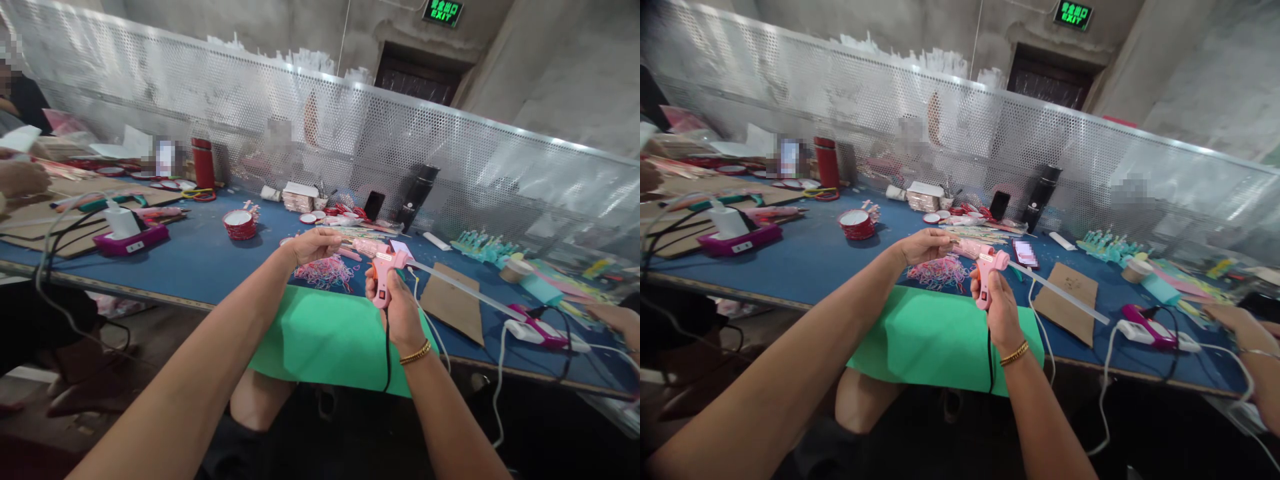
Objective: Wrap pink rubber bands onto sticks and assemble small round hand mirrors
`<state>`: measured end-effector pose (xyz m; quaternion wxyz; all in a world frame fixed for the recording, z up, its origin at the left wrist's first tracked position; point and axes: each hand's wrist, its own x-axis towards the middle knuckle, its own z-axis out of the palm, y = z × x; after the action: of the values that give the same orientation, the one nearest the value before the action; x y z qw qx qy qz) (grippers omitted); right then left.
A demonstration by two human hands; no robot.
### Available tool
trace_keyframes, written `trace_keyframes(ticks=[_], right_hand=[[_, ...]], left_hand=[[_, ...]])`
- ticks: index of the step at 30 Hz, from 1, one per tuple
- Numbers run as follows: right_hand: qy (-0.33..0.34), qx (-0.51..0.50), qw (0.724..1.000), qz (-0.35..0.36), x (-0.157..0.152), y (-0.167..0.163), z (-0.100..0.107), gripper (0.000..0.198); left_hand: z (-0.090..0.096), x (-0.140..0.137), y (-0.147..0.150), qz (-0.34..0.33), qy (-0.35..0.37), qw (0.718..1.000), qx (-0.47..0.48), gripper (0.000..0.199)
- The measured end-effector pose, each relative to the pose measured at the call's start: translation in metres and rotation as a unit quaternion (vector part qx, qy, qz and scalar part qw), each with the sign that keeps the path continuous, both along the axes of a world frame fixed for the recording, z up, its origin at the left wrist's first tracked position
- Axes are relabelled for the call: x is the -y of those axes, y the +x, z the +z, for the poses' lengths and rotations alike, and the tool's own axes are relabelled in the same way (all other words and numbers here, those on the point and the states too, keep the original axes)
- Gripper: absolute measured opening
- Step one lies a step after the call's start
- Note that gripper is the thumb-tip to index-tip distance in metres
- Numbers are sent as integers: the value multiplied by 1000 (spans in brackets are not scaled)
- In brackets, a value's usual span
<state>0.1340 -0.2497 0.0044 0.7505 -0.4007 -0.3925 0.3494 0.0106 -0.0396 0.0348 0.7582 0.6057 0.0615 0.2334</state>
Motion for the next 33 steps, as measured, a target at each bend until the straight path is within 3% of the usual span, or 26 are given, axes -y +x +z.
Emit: trace_keyframes(ticks=[8, 14, 20, 25, 27, 30, 33], right_hand=[[3, 2, 1000, -3, -1, 5, -5, 40], [7, -31, 999, -17, 2, 4, 4, 40], [31, -28, 999, -12, 3, 0, 12, 38], [24, 52, 998, -24, 14, 11, 14, 43], [1, 110, 991, -78, 26, 33, 18, 42], [-90, 263, 940, -200, 51, 88, 27, 47], [-190, 446, 822, -298, 72, 154, 31, 57]], left_hand=[[2, 2, 0, -2, 15, 1000, -1, 28], [5, 7, 0, -45, 30, 998, 24, 23], [3, 4, 0, -46, 27, 998, 11, 28], [6, 4, -1, -19, 4, 1000, 10, 31], [7, 4, -2, -10, -10, 1000, 10, 30], [10, 2, -4, -17, -24, 999, 23, 26], [13, -1, -6, -7, -50, 998, 40, 21]])
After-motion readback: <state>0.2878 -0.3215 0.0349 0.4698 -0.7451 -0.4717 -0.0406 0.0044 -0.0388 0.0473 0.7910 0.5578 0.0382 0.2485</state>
